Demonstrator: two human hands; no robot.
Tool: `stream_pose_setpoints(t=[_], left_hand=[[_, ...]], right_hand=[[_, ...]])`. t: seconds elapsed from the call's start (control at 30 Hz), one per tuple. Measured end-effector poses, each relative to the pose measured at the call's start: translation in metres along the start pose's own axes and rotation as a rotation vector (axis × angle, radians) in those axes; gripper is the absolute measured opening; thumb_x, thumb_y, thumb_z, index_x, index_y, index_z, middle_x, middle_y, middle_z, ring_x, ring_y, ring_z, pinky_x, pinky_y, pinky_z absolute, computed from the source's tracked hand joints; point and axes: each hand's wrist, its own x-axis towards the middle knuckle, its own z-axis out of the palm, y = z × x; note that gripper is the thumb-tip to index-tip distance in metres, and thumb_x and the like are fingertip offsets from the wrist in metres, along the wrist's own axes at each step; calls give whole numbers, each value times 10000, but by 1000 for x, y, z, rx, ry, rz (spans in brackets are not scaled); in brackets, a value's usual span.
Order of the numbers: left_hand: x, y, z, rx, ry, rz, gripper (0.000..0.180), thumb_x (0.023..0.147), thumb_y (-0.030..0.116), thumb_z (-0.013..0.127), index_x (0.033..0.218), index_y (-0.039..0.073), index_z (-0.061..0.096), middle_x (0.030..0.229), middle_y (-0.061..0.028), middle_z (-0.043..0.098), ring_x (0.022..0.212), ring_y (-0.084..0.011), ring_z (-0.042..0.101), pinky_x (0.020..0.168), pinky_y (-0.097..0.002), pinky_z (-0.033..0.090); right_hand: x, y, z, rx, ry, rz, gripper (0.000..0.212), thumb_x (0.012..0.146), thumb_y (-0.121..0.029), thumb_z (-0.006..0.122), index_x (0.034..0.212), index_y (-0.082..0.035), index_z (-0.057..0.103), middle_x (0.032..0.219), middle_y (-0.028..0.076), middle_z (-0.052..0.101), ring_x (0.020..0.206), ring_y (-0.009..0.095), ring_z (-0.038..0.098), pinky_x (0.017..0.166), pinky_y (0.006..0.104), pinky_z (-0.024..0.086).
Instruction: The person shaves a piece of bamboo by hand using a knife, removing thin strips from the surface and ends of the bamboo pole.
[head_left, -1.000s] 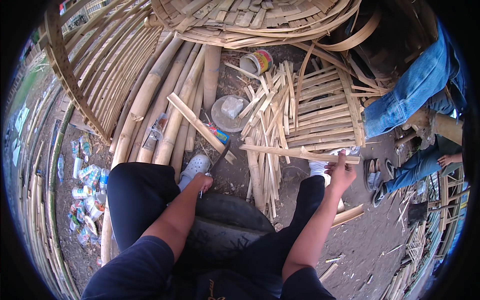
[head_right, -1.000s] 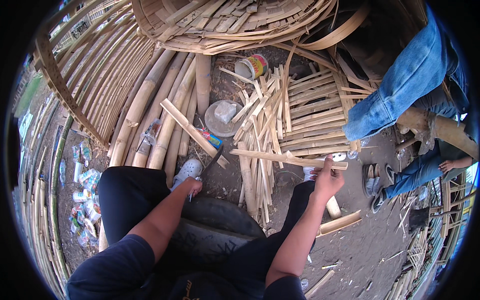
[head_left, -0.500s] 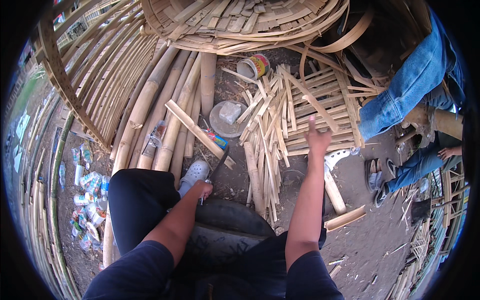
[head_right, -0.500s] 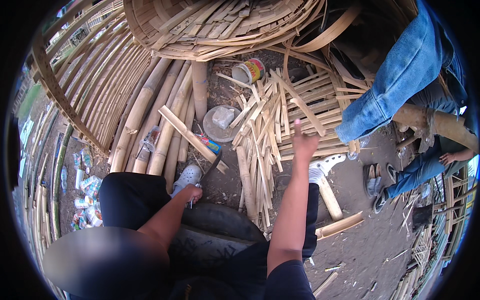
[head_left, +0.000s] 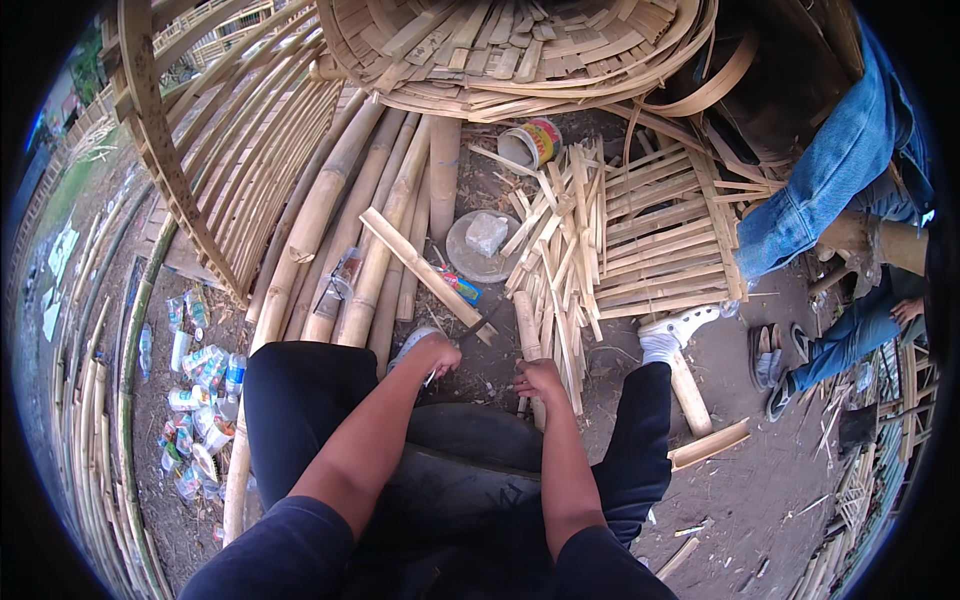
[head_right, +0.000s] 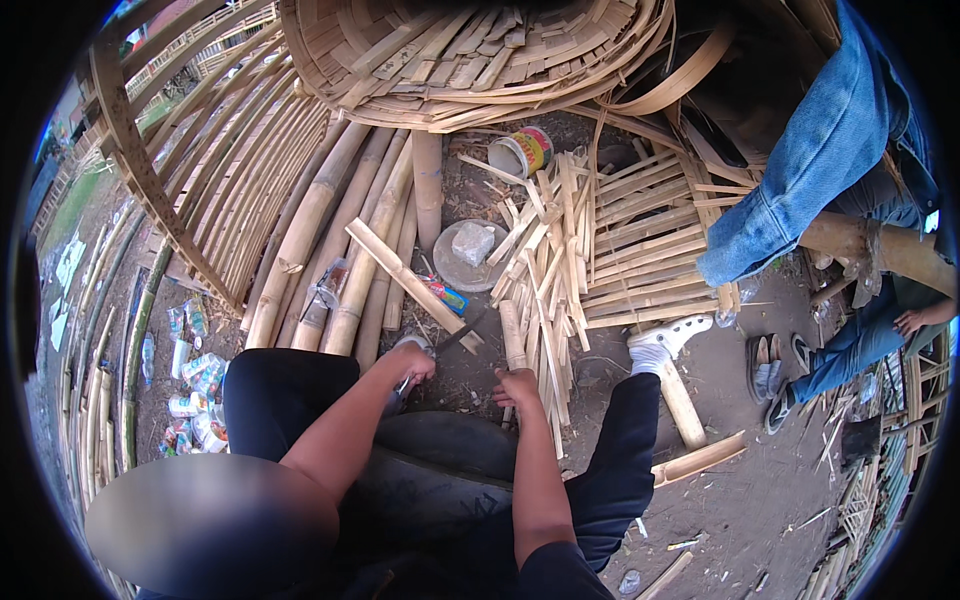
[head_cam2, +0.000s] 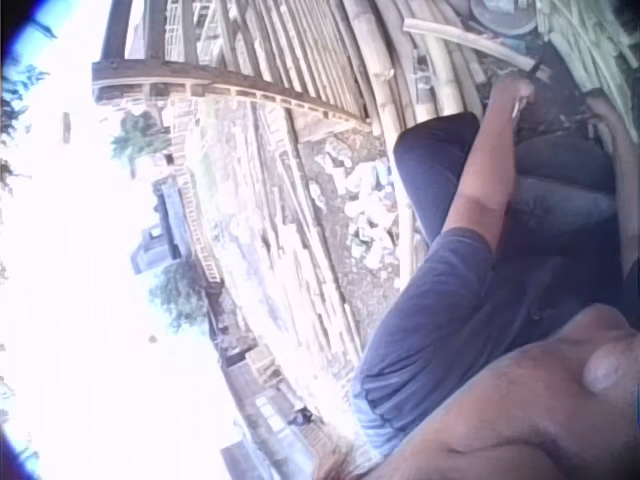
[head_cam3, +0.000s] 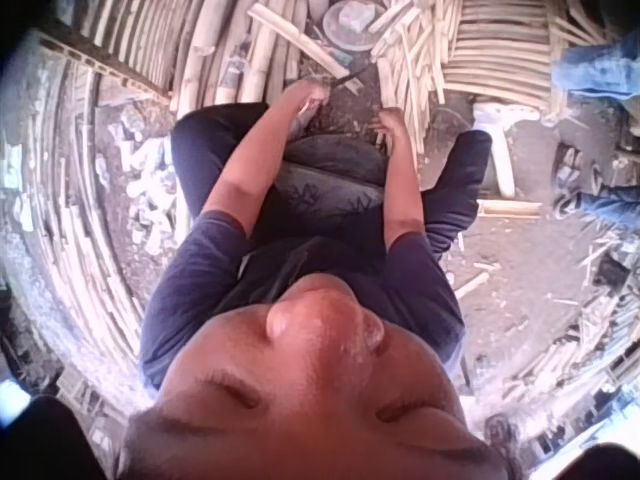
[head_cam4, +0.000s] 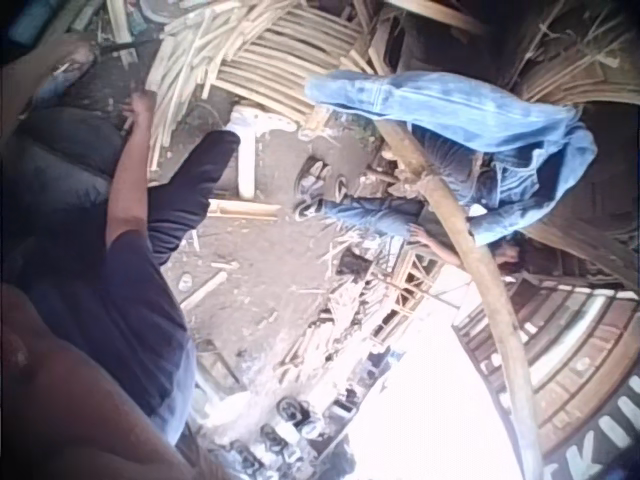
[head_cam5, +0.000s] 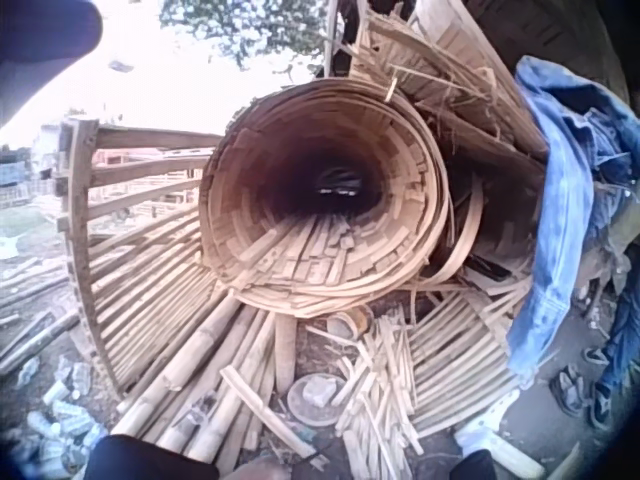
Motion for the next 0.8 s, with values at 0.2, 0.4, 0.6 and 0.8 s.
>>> stream_pose_setpoints(t=[0.2, 0.4, 0.6, 0.8], left_hand=[[-132, 54, -120, 410, 114, 82, 279, 721, 201, 691, 510, 36, 613, 539, -98, 615, 527, -195, 616, 566, -362, 509], [-225, 43, -146, 469, 507, 143, 217, 643, 129, 625, 742, -59, 669, 735, -225, 668, 709, -321, 688, 655, -405, 543], [-201, 27, -154, 547, 501, 79, 219, 626, 116, 641, 768, -44, 687, 812, -221, 683, 768, -318, 694, 693, -390, 549], [-187, 61, -173, 704, 354, -83, 392, 588, 59, 705, 971, 131, 749, 1021, -104, 714, 970, -282, 687, 789, -405, 542]], right_hand=[[5, 11, 10, -21, -44, 1, 465, 911, -303, 627, 1136, 97, 551, 943, 233, 678, 725, 312, 696, 584, 386, 579], [-4, 19, 22, -166, -93, 48, 458, 928, -317, 594, 1191, 56, 563, 964, 201, 688, 758, 299, 695, 639, 398, 580], [-8, 21, 38, -275, -46, -49, 374, 911, -304, 624, 1090, 24, 643, 907, 152, 694, 667, 228, 682, 550, 346, 562], [23, -11, 81, -470, -5, -84, 376, 844, -276, 695, 1099, -6, 636, 778, 155, 689, 606, 227, 680, 572, 359, 566]])
